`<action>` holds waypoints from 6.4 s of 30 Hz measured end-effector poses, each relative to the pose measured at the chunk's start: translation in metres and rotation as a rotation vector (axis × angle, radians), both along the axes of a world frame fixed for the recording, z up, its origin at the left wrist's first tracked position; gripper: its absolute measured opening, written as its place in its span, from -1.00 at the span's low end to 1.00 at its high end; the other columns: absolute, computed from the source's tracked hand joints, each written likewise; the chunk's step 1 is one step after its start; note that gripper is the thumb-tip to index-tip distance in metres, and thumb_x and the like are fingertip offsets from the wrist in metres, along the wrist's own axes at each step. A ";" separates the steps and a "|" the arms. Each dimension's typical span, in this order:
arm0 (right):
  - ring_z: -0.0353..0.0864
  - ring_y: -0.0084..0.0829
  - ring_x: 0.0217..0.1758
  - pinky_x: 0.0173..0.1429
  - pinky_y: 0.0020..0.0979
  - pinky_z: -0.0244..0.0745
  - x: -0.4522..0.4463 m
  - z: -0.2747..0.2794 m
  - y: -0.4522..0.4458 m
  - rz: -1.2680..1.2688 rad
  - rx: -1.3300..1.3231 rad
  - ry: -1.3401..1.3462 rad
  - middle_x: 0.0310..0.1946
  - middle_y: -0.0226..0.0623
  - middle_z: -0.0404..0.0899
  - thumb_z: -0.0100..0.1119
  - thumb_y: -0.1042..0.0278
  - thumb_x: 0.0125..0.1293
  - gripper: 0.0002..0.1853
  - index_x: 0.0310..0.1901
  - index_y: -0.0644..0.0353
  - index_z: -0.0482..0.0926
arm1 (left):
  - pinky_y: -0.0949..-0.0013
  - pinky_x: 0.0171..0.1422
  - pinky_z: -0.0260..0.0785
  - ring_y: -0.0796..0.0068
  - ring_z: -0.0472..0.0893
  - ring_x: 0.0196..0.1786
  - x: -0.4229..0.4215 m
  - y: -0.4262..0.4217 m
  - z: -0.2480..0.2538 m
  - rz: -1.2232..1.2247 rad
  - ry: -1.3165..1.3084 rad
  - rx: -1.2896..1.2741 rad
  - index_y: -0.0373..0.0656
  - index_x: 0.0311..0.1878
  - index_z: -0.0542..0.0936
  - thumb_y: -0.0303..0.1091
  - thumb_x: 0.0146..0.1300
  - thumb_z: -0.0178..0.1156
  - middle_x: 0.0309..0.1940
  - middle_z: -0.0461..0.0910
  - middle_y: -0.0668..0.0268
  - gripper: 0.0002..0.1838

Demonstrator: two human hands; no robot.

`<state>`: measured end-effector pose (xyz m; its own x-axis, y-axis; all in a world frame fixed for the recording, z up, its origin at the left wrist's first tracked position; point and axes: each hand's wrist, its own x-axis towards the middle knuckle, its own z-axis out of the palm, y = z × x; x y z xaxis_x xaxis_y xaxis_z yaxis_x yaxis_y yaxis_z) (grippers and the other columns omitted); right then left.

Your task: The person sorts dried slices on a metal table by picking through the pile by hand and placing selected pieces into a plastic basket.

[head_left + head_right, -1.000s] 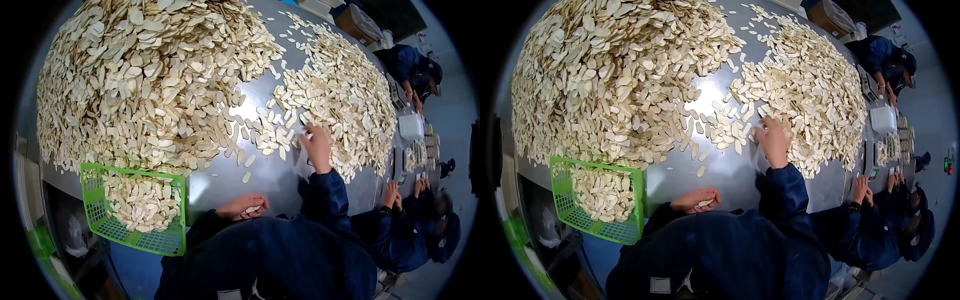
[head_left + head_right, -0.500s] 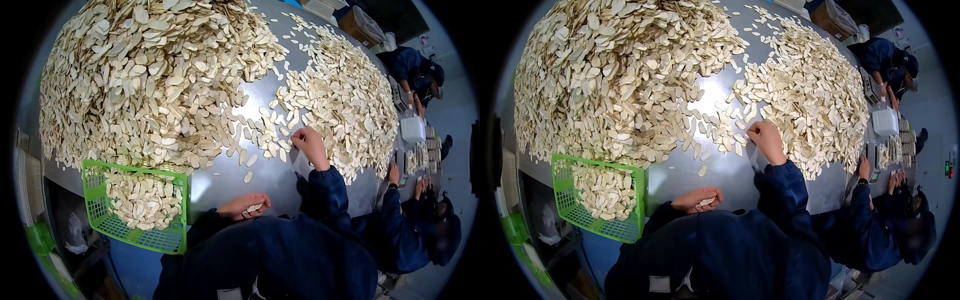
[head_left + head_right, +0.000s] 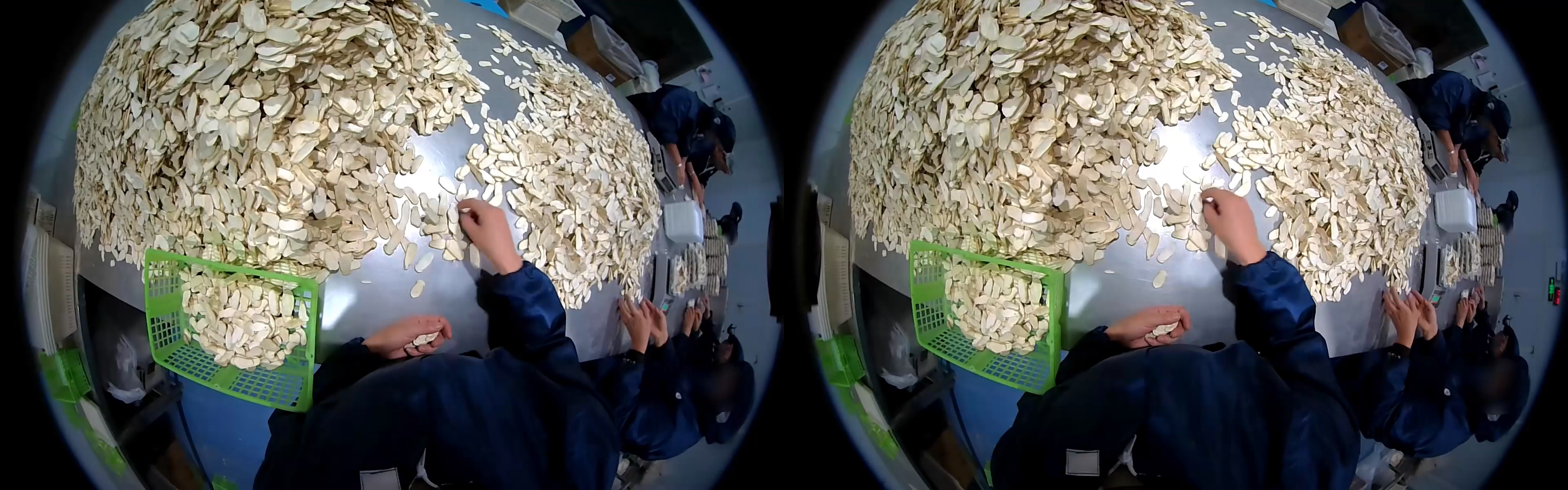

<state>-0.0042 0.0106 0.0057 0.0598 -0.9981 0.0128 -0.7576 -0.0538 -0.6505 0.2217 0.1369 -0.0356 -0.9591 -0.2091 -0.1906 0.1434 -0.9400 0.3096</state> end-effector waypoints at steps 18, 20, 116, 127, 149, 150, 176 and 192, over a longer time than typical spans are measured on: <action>0.53 -0.05 -0.31 -0.25 -0.14 0.42 0.005 0.004 -0.005 -0.078 -0.067 0.177 -0.41 -0.09 0.48 0.19 0.23 0.14 -0.76 -0.42 0.28 0.56 | 0.69 -0.52 0.11 0.72 0.27 -0.50 0.001 -0.002 0.007 -0.005 -0.023 0.002 -0.25 -0.05 0.46 -0.21 0.51 -0.09 -0.42 0.35 0.36 -0.72; 0.52 -0.02 -0.32 -0.24 -0.14 0.40 -0.022 0.009 -0.003 -0.155 -0.046 0.206 -0.40 -0.07 0.50 0.14 0.23 0.16 -0.75 -0.41 0.29 0.58 | 0.69 -0.53 0.11 0.74 0.27 -0.50 0.000 -0.001 0.007 -0.004 -0.023 -0.013 -0.24 -0.07 0.47 -0.21 0.51 -0.10 -0.41 0.34 0.40 -0.72; 0.45 -0.43 -0.50 -0.41 -0.39 0.32 0.030 0.018 0.004 0.226 -0.060 -0.099 -0.52 -0.27 0.48 0.24 0.37 0.21 -0.84 -0.25 0.26 0.56 | 0.66 -0.52 0.11 0.69 0.29 -0.50 -0.002 0.001 -0.003 0.094 0.085 0.121 -0.22 0.05 0.38 -0.25 0.45 0.01 -0.41 0.34 0.38 -0.74; 0.56 -0.63 -0.40 -0.35 -0.58 0.43 0.004 0.029 0.096 -0.025 0.679 -0.817 -0.28 -0.36 0.64 0.07 0.35 0.42 -0.75 0.00 0.30 0.57 | 0.66 -0.47 0.21 0.64 0.43 -0.34 -0.007 -0.002 0.003 0.110 -0.002 0.180 -0.18 0.15 0.36 -0.14 0.52 -0.14 -0.21 0.45 0.34 -0.66; 0.57 -0.06 -0.31 -0.24 -0.16 0.45 -0.048 0.011 -0.003 -0.051 -0.029 0.183 -0.42 -0.12 0.57 0.16 0.42 0.12 -0.91 -0.34 0.21 0.56 | 0.71 -0.53 0.18 0.66 0.35 -0.40 -0.001 -0.002 0.002 0.071 0.050 0.162 -0.21 -0.03 0.41 -0.29 0.43 0.04 -0.31 0.37 0.32 -0.80; 0.57 -0.06 -0.31 -0.24 -0.16 0.45 -0.049 0.012 -0.003 -0.068 -0.051 0.200 -0.42 -0.12 0.57 0.16 0.42 0.12 -0.91 -0.33 0.20 0.56 | 0.71 -0.53 0.17 0.66 0.35 -0.41 -0.001 -0.002 0.003 0.074 0.045 0.148 -0.21 -0.03 0.41 -0.29 0.43 0.04 -0.32 0.36 0.32 -0.79; 0.52 -0.02 -0.14 -0.07 -0.15 0.47 -0.015 0.032 -0.004 0.189 -0.155 0.436 -0.26 -0.10 0.50 0.23 0.48 0.05 -0.66 -0.07 0.22 0.52 | 0.70 -0.62 0.16 0.71 0.37 -0.53 0.000 -0.004 0.003 0.056 -0.055 0.077 -0.21 -0.08 0.45 -0.07 0.51 -0.18 -0.38 0.44 0.31 -0.62; 0.55 -0.08 -0.24 -0.19 -0.13 0.47 -0.025 -0.028 -0.037 0.088 -0.173 0.409 -0.37 -0.12 0.50 0.17 0.41 0.00 -0.87 -0.42 0.26 0.58 | 0.49 -0.05 0.31 0.57 0.46 -0.21 -0.005 0.001 -0.018 0.191 -0.310 -0.631 -0.20 -0.25 0.43 -0.51 0.34 0.12 -0.30 0.48 0.31 -0.94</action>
<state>-0.0296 -0.0267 -0.0219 0.1797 -0.9742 0.1366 -0.9382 -0.2114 -0.2741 0.2168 0.1379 -0.0531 -0.8165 -0.5273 -0.2351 0.1054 -0.5364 0.8374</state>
